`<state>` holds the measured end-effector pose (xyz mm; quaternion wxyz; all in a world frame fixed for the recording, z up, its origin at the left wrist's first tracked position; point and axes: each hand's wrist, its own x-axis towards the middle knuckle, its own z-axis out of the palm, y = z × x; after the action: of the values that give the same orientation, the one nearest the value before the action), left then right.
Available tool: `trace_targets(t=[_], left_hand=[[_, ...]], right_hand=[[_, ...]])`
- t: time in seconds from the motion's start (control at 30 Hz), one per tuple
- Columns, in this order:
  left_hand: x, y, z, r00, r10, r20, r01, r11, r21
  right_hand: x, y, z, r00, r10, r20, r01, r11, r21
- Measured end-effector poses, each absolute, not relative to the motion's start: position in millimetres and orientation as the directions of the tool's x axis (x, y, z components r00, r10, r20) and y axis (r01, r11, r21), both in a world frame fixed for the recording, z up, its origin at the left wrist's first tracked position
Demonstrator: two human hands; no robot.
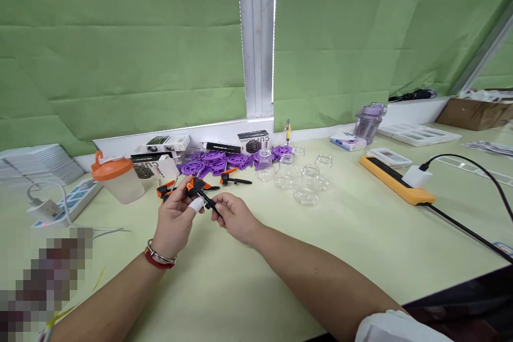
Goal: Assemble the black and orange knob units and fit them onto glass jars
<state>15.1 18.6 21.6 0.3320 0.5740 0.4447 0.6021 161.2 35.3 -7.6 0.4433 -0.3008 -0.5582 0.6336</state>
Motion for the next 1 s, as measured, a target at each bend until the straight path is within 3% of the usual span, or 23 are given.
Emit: trace_targets(t=[0.27, 0.43, 0.57, 0.63, 0.77, 0.9, 1.0], left_hand=[[-2.8, 34.6, 7.9, -0.097, 0.877, 0.470, 0.366, -0.408, 0.836], [-10.6, 37.0, 10.8, -0.119, 0.769, 0.627, 0.676, -0.400, 0.619], [-9.5, 36.8, 19.6, -0.104, 0.616, 0.781, 0.738, -0.478, 0.476], [-6.6, 35.7, 22.0, -0.105, 0.653, 0.750, 0.651, -0.525, 0.548], [0.0, 29.0, 24.6, 0.004, 0.841, 0.540, 0.428, -0.490, 0.760], [0.2, 24.3, 26.6, 0.181, 0.907, 0.381, 0.427, -0.421, 0.800], [-2.2, 25.4, 25.6, 0.212, 0.924, 0.317, 0.435, -0.380, 0.816]], right_hand=[[173.5, 36.8, 6.8, -0.569, 0.822, 0.021, -0.229, -0.134, -0.964], [175.7, 40.2, 6.6, -0.621, 0.779, 0.091, -0.271, -0.104, -0.957], [179.0, 44.9, 6.8, -0.615, 0.783, 0.094, -0.299, -0.121, -0.947], [182.9, 47.6, 8.7, -0.632, 0.772, 0.075, -0.292, -0.148, -0.945], [192.1, 52.9, 13.4, -0.671, 0.740, 0.040, -0.249, -0.174, -0.953], [196.9, 56.0, 13.6, -0.690, 0.723, 0.021, -0.214, -0.177, -0.961], [197.2, 57.1, 10.5, -0.707, 0.707, 0.005, -0.196, -0.188, -0.963]])
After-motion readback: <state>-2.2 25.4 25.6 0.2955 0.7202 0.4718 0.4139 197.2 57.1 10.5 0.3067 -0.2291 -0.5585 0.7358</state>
